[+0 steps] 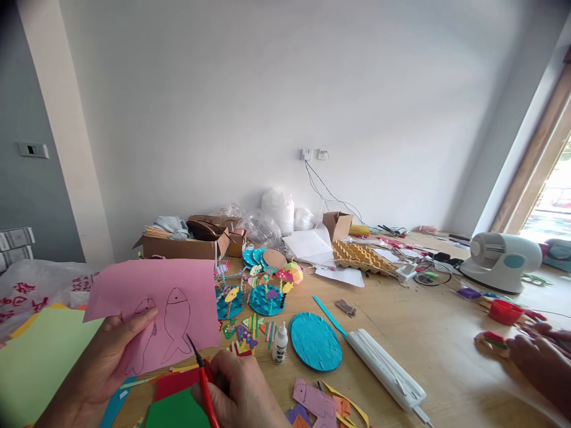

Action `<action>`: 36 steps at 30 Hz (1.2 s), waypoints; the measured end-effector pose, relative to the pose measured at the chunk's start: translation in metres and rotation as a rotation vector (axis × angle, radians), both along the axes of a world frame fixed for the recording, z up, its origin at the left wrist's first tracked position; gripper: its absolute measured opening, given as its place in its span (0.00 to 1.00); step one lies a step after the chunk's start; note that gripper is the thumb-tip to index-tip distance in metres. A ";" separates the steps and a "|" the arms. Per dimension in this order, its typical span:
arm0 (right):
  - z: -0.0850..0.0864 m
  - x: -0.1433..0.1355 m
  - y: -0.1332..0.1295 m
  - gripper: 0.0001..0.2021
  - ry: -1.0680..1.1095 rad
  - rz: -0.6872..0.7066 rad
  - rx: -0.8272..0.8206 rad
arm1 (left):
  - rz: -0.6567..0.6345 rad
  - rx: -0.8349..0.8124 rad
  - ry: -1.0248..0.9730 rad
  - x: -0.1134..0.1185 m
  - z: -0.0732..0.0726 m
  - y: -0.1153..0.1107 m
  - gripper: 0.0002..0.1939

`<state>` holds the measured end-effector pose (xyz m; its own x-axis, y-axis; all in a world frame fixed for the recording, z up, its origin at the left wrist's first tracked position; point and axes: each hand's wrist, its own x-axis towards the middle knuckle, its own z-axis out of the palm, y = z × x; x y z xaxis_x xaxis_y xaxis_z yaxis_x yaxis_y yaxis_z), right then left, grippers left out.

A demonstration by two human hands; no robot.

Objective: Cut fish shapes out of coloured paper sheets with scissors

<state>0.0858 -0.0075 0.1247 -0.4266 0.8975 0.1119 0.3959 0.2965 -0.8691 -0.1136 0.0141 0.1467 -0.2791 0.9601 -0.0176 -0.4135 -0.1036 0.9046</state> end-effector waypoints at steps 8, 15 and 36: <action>-0.009 -0.004 0.002 0.12 0.197 0.020 -0.142 | 0.045 0.012 -0.043 0.005 -0.002 0.003 0.23; -0.008 -0.011 -0.002 0.24 0.372 0.062 -0.225 | 0.053 0.028 -0.070 0.015 -0.008 0.002 0.25; -0.014 -0.013 0.001 0.30 0.463 0.043 -0.282 | 0.083 0.055 -0.011 0.022 -0.006 0.002 0.17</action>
